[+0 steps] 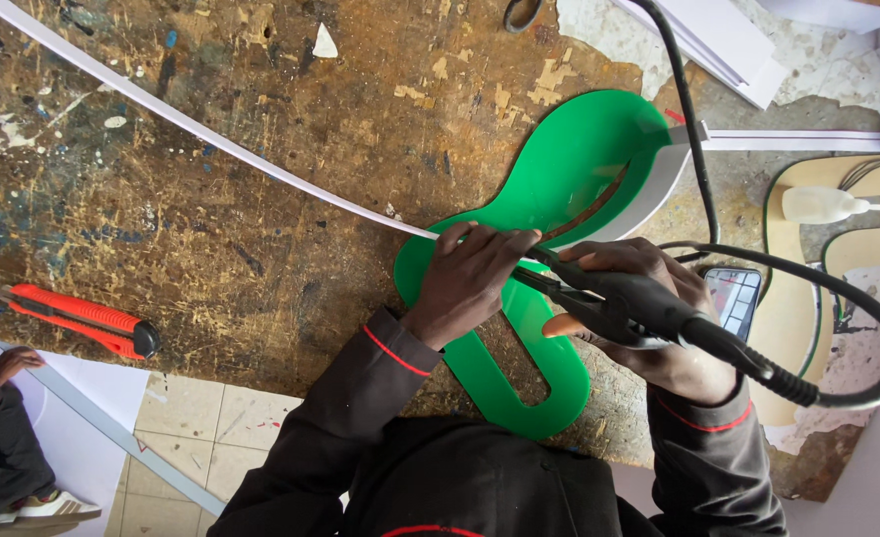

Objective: The person applies glue from a bottle to a white plastic strip and presses it onto the edge of a green cutout. They then use a hot glue gun to apply adhesive along the seam and press the strip firmly into place, repeating the process along the curved edges of the sign.

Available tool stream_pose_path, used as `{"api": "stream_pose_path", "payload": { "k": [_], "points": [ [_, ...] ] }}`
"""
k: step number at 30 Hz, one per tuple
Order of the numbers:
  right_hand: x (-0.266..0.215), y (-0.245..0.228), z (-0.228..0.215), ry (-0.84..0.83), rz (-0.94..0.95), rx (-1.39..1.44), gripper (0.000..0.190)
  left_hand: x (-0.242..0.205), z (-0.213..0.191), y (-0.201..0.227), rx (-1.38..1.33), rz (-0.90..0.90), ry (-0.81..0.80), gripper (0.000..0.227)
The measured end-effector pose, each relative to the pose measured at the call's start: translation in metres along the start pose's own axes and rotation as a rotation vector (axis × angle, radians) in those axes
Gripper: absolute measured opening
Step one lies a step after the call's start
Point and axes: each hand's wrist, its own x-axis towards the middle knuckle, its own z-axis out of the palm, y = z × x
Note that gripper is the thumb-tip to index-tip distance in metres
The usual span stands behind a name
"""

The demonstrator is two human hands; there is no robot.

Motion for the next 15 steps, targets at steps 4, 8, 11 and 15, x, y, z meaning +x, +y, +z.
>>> {"api": "stream_pose_path", "payload": {
  "k": [4,8,11,15],
  "points": [
    [0.005,0.002,0.002,0.026,-0.092,-0.106,0.057,0.000,-0.002,0.001,-0.001,-0.011,-0.010,0.074],
    [0.009,0.002,0.000,0.021,-0.085,-0.134,0.060,0.006,-0.008,0.004,0.020,-0.012,0.006,0.072],
    [0.010,0.004,0.004,0.042,-0.111,-0.161,0.063,0.002,-0.005,0.003,0.021,-0.018,-0.011,0.073],
    [0.003,0.012,0.005,0.077,-0.068,-0.130,0.071,0.003,-0.006,0.003,-0.003,-0.018,0.013,0.070]
  ]
}}
